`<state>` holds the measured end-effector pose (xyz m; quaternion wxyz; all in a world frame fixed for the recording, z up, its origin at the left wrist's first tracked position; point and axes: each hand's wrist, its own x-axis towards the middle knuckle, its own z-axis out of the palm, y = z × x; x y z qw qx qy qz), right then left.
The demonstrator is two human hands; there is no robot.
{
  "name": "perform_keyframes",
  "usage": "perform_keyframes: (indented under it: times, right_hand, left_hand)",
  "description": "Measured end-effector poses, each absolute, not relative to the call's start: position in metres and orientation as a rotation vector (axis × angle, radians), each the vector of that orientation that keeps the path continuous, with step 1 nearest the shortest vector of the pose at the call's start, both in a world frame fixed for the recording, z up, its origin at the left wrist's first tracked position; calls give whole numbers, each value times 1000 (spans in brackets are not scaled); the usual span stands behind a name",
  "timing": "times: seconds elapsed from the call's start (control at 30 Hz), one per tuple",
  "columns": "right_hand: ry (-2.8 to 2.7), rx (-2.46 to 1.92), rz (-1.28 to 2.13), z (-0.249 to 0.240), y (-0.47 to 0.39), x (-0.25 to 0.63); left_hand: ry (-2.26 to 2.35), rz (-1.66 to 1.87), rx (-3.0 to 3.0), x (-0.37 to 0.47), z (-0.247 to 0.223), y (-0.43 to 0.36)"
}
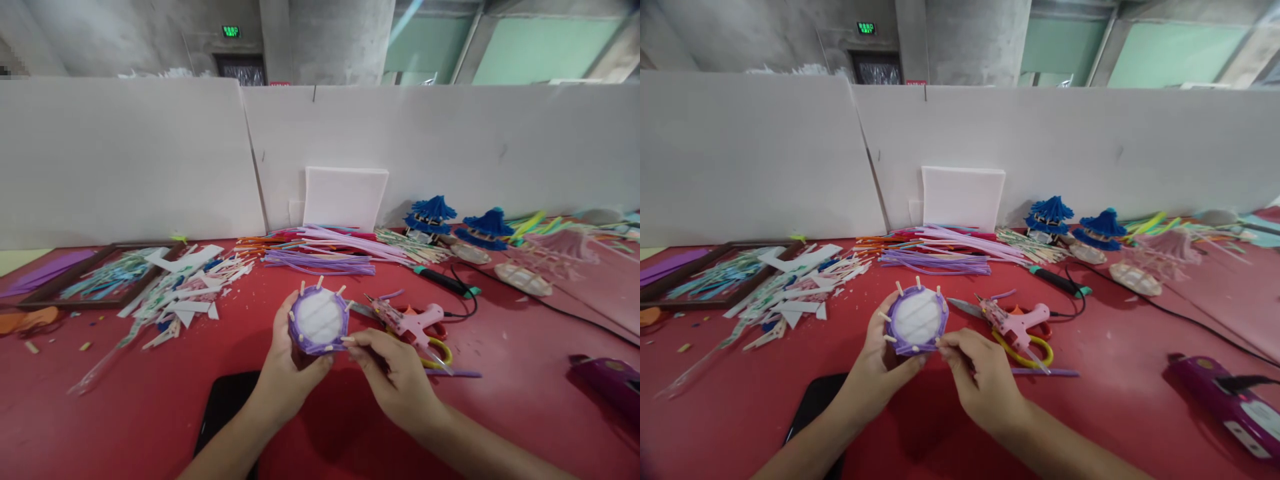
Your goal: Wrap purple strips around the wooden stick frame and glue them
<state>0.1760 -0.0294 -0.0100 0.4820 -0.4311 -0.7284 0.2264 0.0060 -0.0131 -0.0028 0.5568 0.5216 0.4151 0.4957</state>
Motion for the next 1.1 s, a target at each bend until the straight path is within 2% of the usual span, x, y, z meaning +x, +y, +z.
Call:
perform_keyframes:
  times: [0.17, 0.53, 0.9, 1.0, 1.1]
  right_hand:
    - [-1763, -1104, 685, -8, -31, 175]
    - [-1542, -1082, 1108, -10, -32, 168]
    - [-1434, -1108, 1232, -15, -32, 167]
    - [-1526, -1148, 1141, -13, -33, 168]
    - [-1681, -1186, 822, -12, -33, 172]
  left_hand:
    - [1030, 1213, 1379, 4, -4, -10]
    - [887, 1148, 1321, 8, -5, -17]
    - [948, 1186, 1171, 6, -10, -15]
    - [926, 1186, 1063, 7, -9, -15]
    - [934, 1191, 923, 9, -2, -15]
